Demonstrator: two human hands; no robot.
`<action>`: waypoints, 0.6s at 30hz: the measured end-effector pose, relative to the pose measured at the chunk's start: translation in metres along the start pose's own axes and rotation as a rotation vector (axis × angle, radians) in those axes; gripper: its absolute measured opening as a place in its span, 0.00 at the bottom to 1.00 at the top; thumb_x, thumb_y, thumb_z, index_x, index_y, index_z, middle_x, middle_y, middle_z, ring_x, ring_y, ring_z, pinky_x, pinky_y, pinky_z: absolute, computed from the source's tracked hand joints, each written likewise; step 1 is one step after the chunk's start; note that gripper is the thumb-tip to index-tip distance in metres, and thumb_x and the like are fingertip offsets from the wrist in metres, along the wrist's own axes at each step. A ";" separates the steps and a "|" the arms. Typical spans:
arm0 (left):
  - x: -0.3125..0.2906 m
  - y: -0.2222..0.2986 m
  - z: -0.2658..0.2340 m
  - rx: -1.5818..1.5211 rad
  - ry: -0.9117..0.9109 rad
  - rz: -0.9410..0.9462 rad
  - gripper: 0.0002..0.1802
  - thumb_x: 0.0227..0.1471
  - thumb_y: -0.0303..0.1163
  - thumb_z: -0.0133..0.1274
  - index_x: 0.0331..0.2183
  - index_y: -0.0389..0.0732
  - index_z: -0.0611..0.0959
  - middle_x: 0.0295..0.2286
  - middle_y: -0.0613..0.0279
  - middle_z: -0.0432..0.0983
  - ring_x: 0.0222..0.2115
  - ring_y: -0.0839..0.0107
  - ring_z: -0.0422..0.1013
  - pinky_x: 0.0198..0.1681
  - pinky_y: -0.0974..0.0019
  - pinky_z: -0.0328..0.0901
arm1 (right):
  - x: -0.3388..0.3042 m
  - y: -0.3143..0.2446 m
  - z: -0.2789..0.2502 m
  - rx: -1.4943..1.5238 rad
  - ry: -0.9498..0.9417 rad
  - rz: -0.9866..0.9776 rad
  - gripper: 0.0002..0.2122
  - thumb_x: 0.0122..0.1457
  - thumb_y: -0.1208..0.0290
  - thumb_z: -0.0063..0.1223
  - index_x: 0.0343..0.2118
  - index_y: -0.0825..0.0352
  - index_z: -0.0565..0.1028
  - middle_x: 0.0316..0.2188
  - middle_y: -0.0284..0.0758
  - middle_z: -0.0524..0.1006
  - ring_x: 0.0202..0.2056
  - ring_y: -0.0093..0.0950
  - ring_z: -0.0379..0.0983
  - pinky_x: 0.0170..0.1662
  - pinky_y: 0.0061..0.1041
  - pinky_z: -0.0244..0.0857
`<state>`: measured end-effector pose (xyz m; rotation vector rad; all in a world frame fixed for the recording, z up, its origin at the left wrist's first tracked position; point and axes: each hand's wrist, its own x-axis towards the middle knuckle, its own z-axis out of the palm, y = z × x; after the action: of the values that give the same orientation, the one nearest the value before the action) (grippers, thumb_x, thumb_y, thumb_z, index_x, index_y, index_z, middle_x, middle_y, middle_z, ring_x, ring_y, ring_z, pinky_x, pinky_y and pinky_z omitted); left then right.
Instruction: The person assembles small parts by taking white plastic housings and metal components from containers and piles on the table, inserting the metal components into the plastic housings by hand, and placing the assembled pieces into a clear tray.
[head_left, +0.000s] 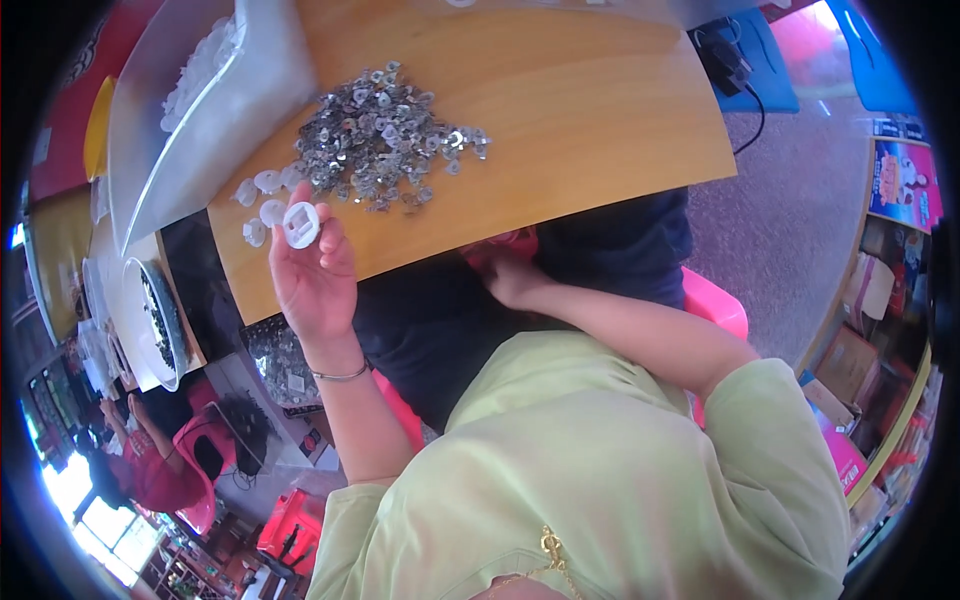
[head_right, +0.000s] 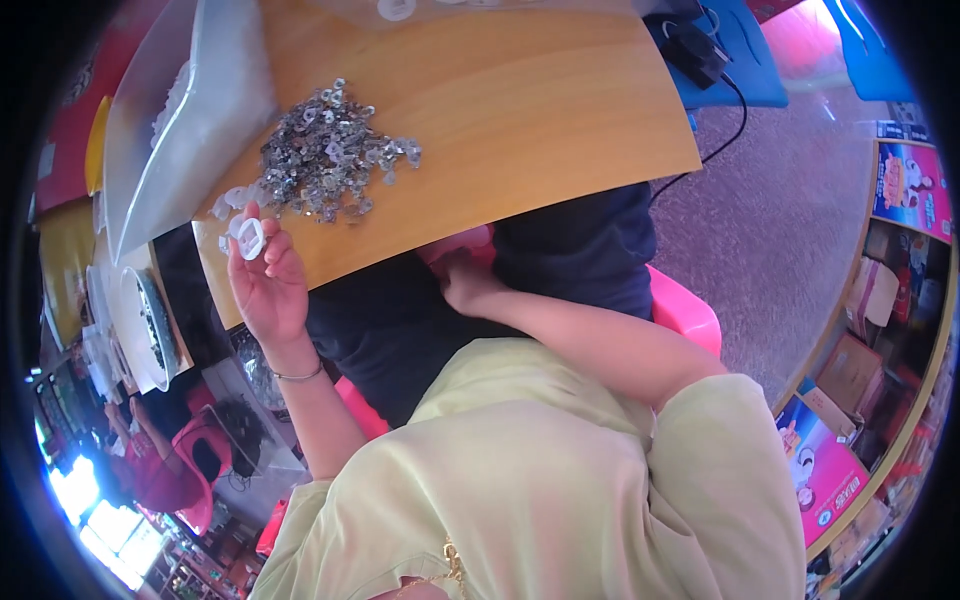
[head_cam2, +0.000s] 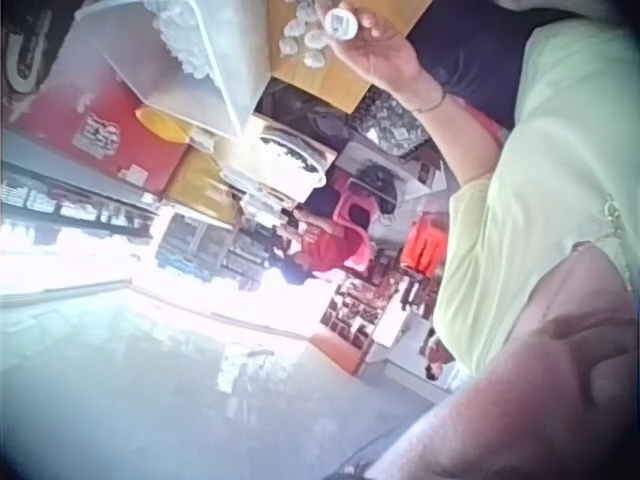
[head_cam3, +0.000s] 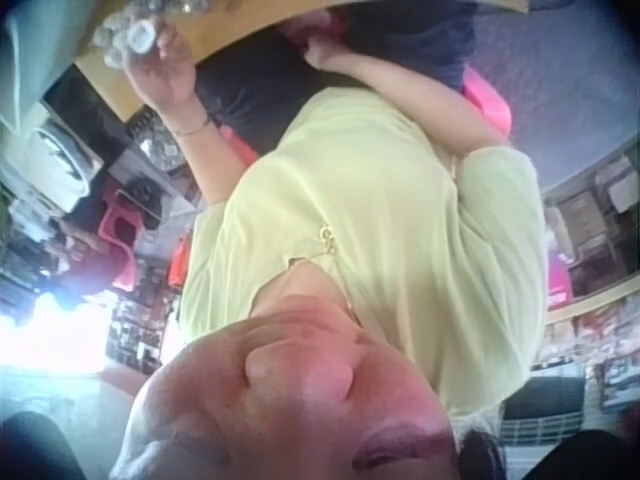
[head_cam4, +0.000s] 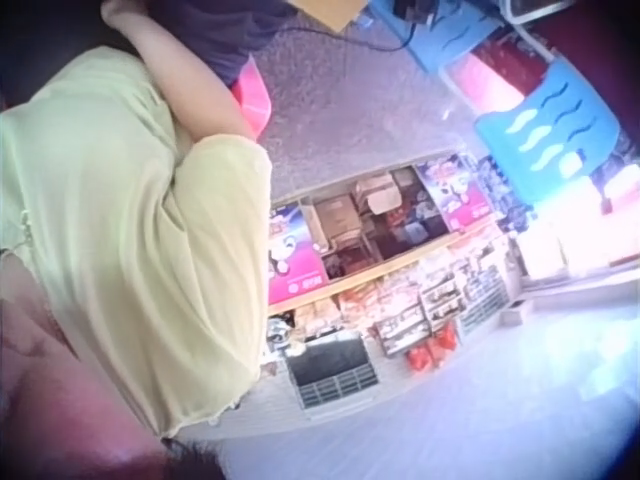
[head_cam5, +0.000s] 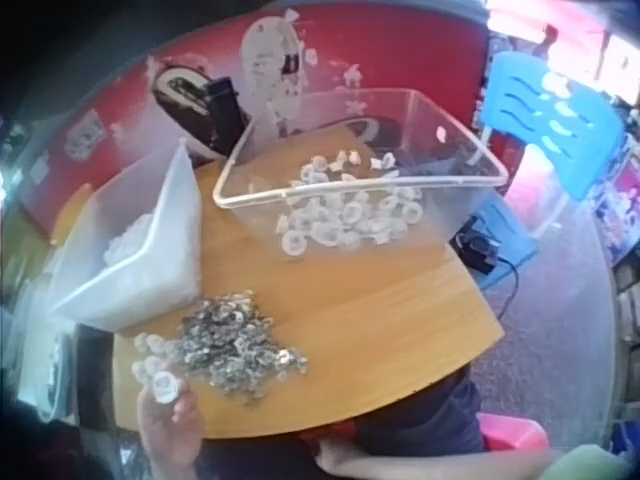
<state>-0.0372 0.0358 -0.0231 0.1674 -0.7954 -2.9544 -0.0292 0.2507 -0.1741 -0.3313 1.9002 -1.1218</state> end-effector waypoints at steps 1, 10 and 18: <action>0.001 -0.003 -0.002 -0.003 0.014 -0.016 0.26 0.60 0.40 0.35 0.53 0.31 0.62 0.38 0.50 0.70 0.28 0.72 0.64 0.29 0.77 0.65 | 0.009 -0.005 -0.004 0.107 0.107 -0.030 0.18 0.54 0.68 0.42 0.47 0.69 0.67 0.47 0.47 0.69 0.49 0.41 0.65 0.50 0.33 0.60; -0.011 0.000 0.007 -0.061 0.047 -0.017 0.22 0.59 0.39 0.39 0.49 0.33 0.67 0.38 0.48 0.72 0.30 0.70 0.69 0.31 0.76 0.68 | 0.011 -0.039 0.000 0.209 0.183 -0.082 0.21 0.60 0.59 0.40 0.52 0.67 0.64 0.50 0.45 0.68 0.50 0.38 0.65 0.51 0.30 0.58; -0.013 -0.001 0.018 -0.037 0.007 -0.019 0.22 0.56 0.34 0.43 0.50 0.32 0.66 0.41 0.43 0.70 0.31 0.69 0.71 0.33 0.74 0.69 | 0.009 -0.041 0.000 0.164 0.051 -0.042 0.23 0.60 0.57 0.40 0.53 0.67 0.64 0.49 0.44 0.69 0.50 0.37 0.66 0.51 0.30 0.58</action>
<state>-0.0271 0.0469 -0.0075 0.1839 -0.7416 -2.9828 -0.0424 0.2223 -0.1465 -0.2541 1.8388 -1.3161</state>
